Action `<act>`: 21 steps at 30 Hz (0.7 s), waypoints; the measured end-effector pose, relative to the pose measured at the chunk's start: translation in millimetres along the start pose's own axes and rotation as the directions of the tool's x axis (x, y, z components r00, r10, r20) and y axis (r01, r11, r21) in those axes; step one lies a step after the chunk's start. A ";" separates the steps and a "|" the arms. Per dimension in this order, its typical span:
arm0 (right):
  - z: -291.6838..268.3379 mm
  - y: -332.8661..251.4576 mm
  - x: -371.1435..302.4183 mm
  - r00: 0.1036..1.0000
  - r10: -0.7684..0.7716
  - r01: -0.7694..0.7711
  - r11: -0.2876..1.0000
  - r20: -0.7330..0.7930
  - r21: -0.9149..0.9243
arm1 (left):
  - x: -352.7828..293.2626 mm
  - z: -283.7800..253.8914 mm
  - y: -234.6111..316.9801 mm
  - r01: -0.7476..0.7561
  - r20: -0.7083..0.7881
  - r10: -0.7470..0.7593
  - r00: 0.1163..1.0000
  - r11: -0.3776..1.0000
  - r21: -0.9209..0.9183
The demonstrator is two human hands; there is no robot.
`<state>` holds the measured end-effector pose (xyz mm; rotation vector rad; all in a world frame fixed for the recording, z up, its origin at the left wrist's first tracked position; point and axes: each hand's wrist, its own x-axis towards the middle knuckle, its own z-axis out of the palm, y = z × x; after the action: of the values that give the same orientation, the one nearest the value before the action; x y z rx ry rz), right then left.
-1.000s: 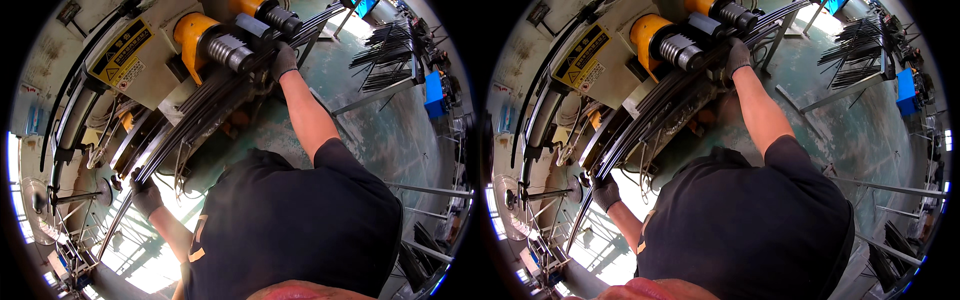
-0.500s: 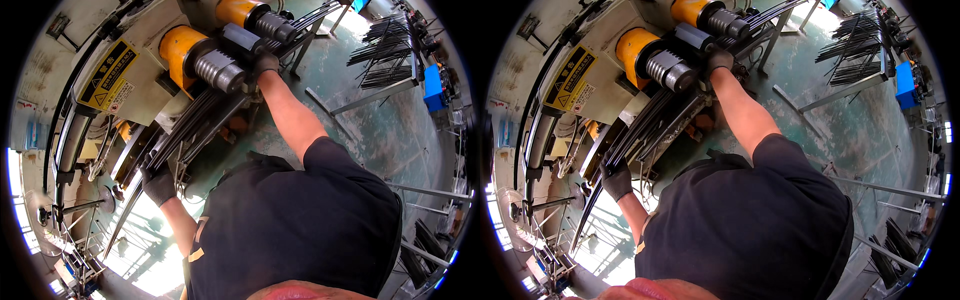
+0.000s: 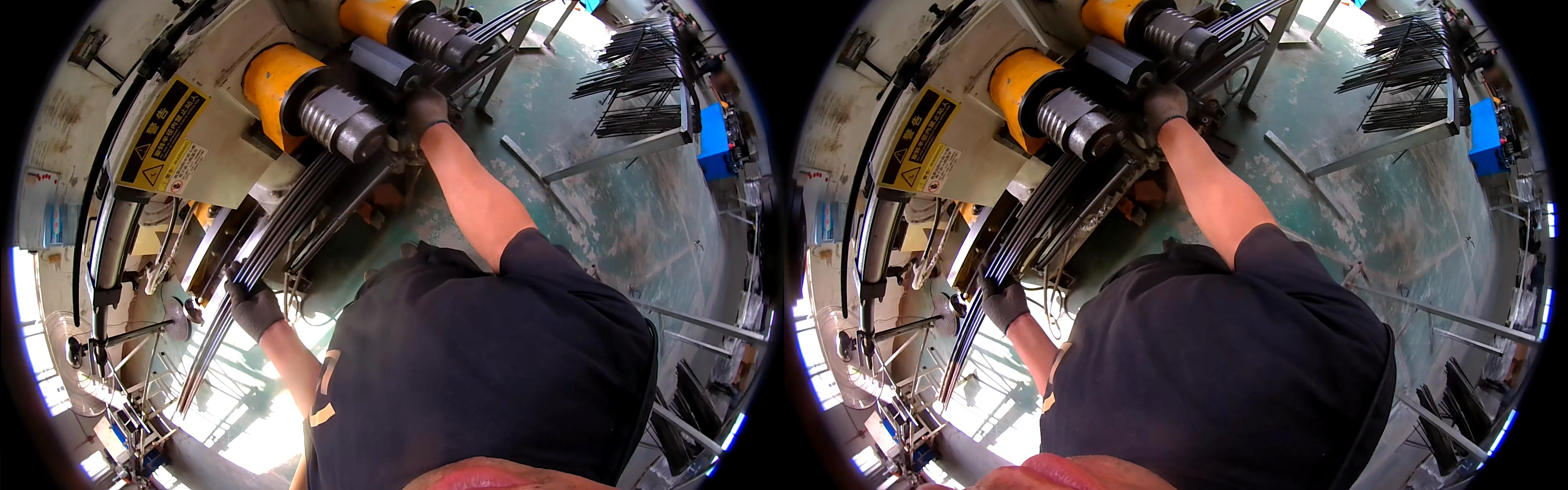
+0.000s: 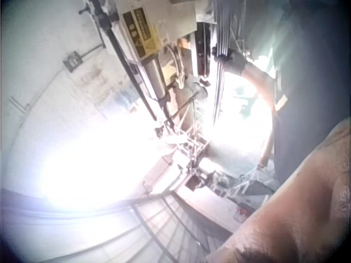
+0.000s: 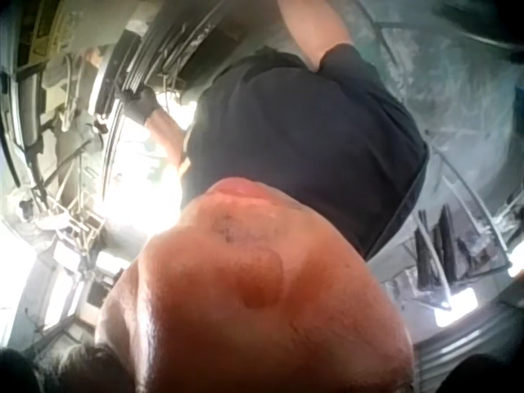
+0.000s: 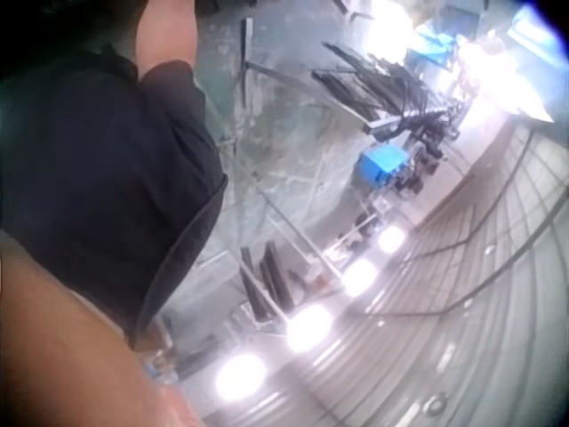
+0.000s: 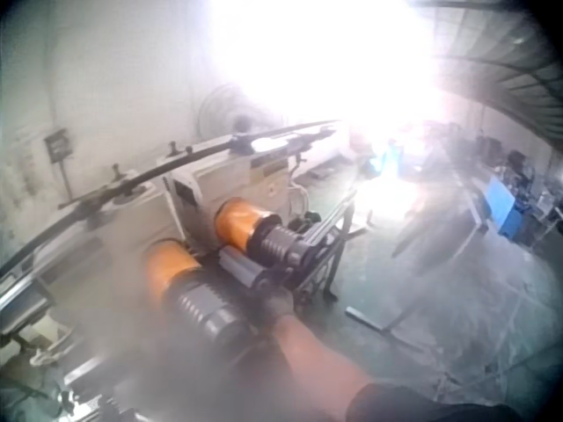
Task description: The person repeatedly picks up bundles of long metal rods from a stack, feeds them into a yellow bending machine, and removes the bent rods to place them on a nearby rack. The process is continuous and repetitive throughout the clip.
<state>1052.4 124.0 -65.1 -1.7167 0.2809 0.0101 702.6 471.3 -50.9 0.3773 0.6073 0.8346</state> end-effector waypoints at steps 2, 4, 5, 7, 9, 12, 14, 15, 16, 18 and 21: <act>-2.1 -12.9 -9.0 0.999 0.016 -0.013 0.996 0.036 -0.086 | -12.3 8.7 -26.9 -0.003 0.092 -0.001 0.996 0.999 0.034; -8.2 -34.9 -20.1 0.989 0.142 -0.144 0.987 0.028 0.075 | -18.3 18.9 -42.1 0.059 0.123 -0.074 0.990 0.991 0.118; -6.9 -28.3 -13.5 0.989 0.148 -0.149 0.983 0.020 0.108 | -19.9 24.0 -41.2 0.060 0.057 -0.065 0.996 0.994 0.088; -0.2 8.2 16.7 0.997 0.078 -0.077 0.995 -0.007 0.068 | -12.9 17.7 -34.8 0.116 0.156 -0.120 0.981 0.993 0.035; 8.3 30.8 34.1 1.000 -0.003 0.003 1.000 0.001 -0.016 | -10.5 16.1 -22.3 0.207 0.190 -0.188 0.964 0.975 -0.085; 5.6 29.3 31.9 0.998 -0.045 0.056 0.974 0.053 -0.218 | -2.8 16.6 10.0 0.087 0.165 -0.062 0.984 0.985 -0.149; 3.1 12.4 24.5 0.987 -0.104 0.151 0.871 0.126 -0.467 | 9.3 12.1 45.3 0.006 -0.081 -0.022 0.996 0.983 -0.183; 1.6 8.2 24.0 0.980 -0.136 0.191 0.830 0.143 -0.524 | 22.3 -5.7 62.0 0.019 -0.080 -0.032 0.996 0.988 -0.156; 1.0 13.4 24.2 0.978 -0.177 0.209 0.855 0.111 -0.476 | 20.8 -6.3 62.9 0.010 -0.077 -0.020 0.997 0.992 -0.126; 1.3 14.4 25.4 0.990 -0.128 0.138 0.925 0.051 -0.355 | 21.9 -6.5 57.5 -0.027 -0.069 0.024 0.997 0.999 -0.041; 1.0 3.6 19.5 0.996 -0.085 0.090 0.918 0.031 -0.385 | 19.2 -4.5 44.8 -0.075 -0.132 0.064 0.989 0.994 -0.080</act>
<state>1070.8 120.9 -72.0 -2.1214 0.1998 0.0123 684.0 514.4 -37.1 0.2700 0.6794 0.9535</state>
